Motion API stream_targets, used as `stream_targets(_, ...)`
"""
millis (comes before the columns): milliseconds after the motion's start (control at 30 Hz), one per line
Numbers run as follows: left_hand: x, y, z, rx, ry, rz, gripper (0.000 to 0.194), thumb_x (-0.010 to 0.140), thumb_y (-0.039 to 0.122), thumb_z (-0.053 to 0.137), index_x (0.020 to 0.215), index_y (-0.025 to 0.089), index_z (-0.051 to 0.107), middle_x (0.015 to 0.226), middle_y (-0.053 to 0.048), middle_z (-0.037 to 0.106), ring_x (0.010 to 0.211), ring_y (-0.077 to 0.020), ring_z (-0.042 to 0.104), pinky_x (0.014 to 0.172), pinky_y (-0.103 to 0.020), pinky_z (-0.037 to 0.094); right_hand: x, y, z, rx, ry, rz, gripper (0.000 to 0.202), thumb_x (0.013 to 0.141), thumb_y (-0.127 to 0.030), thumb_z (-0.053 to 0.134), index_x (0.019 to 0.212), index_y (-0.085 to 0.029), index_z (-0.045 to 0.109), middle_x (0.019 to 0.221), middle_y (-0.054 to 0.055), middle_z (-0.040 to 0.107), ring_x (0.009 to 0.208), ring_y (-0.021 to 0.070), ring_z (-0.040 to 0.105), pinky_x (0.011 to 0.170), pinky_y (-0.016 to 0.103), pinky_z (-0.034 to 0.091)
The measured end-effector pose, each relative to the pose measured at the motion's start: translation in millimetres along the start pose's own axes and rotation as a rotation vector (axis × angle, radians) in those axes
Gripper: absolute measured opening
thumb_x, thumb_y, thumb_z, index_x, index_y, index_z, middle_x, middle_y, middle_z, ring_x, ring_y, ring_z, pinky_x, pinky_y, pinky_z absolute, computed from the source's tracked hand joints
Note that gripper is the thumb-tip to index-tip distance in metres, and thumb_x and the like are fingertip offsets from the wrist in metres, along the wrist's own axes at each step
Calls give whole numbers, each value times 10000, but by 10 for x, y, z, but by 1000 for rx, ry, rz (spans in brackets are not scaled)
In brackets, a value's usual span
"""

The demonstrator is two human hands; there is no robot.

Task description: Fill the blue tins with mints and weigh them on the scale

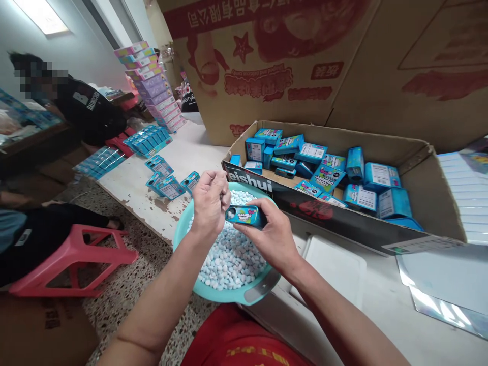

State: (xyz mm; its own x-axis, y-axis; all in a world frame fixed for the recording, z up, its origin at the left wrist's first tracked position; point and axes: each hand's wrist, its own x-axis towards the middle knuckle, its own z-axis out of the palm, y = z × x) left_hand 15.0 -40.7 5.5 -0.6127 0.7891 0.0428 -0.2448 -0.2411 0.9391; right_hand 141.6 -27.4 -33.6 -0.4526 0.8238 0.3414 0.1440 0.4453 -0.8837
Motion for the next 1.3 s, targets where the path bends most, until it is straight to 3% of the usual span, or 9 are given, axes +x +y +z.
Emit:
stream_targets(233,-6,11,5,-35,22,40,292,741,358,733,721,205,484,514,83,341,374,-31,315,332,-159,202,-8,21,-27,152,5,120,274,658,-293,772,866,-228,606,835,-14,658,804,193,623,736,318,482)
stream_targets(367,75,-53,-234,173,-1,57,257,769,430,676,764,214,536,520,69,396,406,-61,370,374,-166,295,-170,70,-283,371,34,241,376,618,-340,825,906,-235,608,807,-23,667,732,181,637,656,293,515)
stream_targets(467,47,-219,-530,719,-208,23,248,779,461,634,811,215,618,750,-24,642,757,-176,622,694,-279,518,-398,181,-581,364,155,273,396,608,-338,840,918,-240,615,833,-11,679,714,177,645,632,290,534)
stream_targets(600,-229,-480,-802,1193,-501,124,422,857,476,506,1191,236,600,1333,-90,568,1286,-272,464,1095,-459,335,-779,408,-981,200,385,302,369,619,-319,829,915,-243,622,889,12,685,750,188,661,664,316,559)
stream_targets(767,-589,-621,-821,1459,-806,412,537,863,505,511,1359,300,499,1493,-78,420,1403,-318,311,1126,-562,240,-1169,765,-1224,-2,645,354,378,620,-364,815,909,-224,616,842,21,660,746,196,647,656,333,552)
stream_targets(1000,-399,-699,-795,1613,-787,634,363,909,370,449,1219,265,606,1348,-90,571,1267,-307,487,1052,-527,361,-1392,975,-1206,-28,556,332,432,699,-441,761,1035,-223,599,1046,84,661,956,250,650,835,423,542)
stream_targets(1133,-185,-728,-845,1681,-735,688,322,863,242,468,1136,215,636,1201,-126,631,1111,-311,569,921,-470,462,-1080,842,-1564,-107,551,25,523,783,-494,665,1209,-219,538,1261,128,572,1225,295,520,1018,502,433)
stream_targets(1200,-95,-740,-846,1724,-704,678,306,852,215,474,1107,217,643,1142,-125,640,1032,-300,586,858,-440,483,-675,775,-1845,-261,642,-38,431,801,-396,676,1182,-234,555,1196,104,596,1143,273,569,990,486,456)
stream_targets(1300,-1,-753,-802,1757,-686,648,288,854,194,469,1081,215,646,1055,-113,651,948,-278,589,832,-411,480,141,787,-2248,-620,526,-124,306,823,-289,637,1121,-227,600,1086,94,627,1037,265,599,916,452,503)
